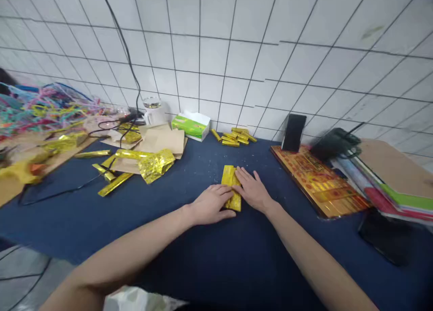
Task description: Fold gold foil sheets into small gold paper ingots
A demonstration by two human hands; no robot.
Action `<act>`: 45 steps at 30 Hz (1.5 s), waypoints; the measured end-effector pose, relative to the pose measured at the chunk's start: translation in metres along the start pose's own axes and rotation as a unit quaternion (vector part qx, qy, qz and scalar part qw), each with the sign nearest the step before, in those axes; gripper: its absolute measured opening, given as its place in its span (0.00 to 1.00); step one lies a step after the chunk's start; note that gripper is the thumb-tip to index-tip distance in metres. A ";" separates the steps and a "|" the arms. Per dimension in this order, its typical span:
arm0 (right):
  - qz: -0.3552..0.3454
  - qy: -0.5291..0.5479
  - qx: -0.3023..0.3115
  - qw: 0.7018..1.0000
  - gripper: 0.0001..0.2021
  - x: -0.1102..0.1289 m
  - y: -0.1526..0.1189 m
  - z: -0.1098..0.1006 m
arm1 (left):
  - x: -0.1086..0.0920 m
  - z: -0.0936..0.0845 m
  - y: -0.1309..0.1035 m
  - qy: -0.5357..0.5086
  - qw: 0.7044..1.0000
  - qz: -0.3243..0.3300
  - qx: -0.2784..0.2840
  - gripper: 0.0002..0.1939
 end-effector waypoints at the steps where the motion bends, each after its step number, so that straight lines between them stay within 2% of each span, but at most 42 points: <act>1: 0.002 0.002 0.000 1.000 0.31 0.000 0.000 0.000 | 0.000 0.000 -0.001 0.000 1.000 -0.001 -0.001 0.27; 15: 0.007 0.020 0.008 1.000 0.30 -0.001 -0.001 0.003 | 0.000 0.000 -0.003 0.037 0.999 0.015 0.024 0.33; 28: 0.004 0.020 0.010 1.000 0.30 -0.002 -0.001 0.002 | 0.005 0.000 -0.005 0.048 0.997 0.040 0.045 0.32; 35: 0.008 0.016 0.013 1.000 0.30 -0.001 -0.001 0.001 | 0.005 0.001 -0.007 0.037 0.997 0.032 0.065 0.36; 42: 0.007 0.030 0.001 1.000 0.29 -0.003 0.000 0.002 | 0.007 0.004 -0.009 0.011 0.996 0.037 0.082 0.40; 45: 0.007 0.054 -0.020 0.998 0.27 -0.002 -0.002 -0.006 | 0.008 0.005 -0.009 0.011 0.996 0.038 0.083 0.39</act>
Point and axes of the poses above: each hand's wrist, its own y-axis towards the middle knuckle, its own z-axis out of the palm, x = y × z, the point moved 5 cm from there along y, towards the middle knuckle, and after that the axes turned 4 degrees about y, right-handed, at the moved point
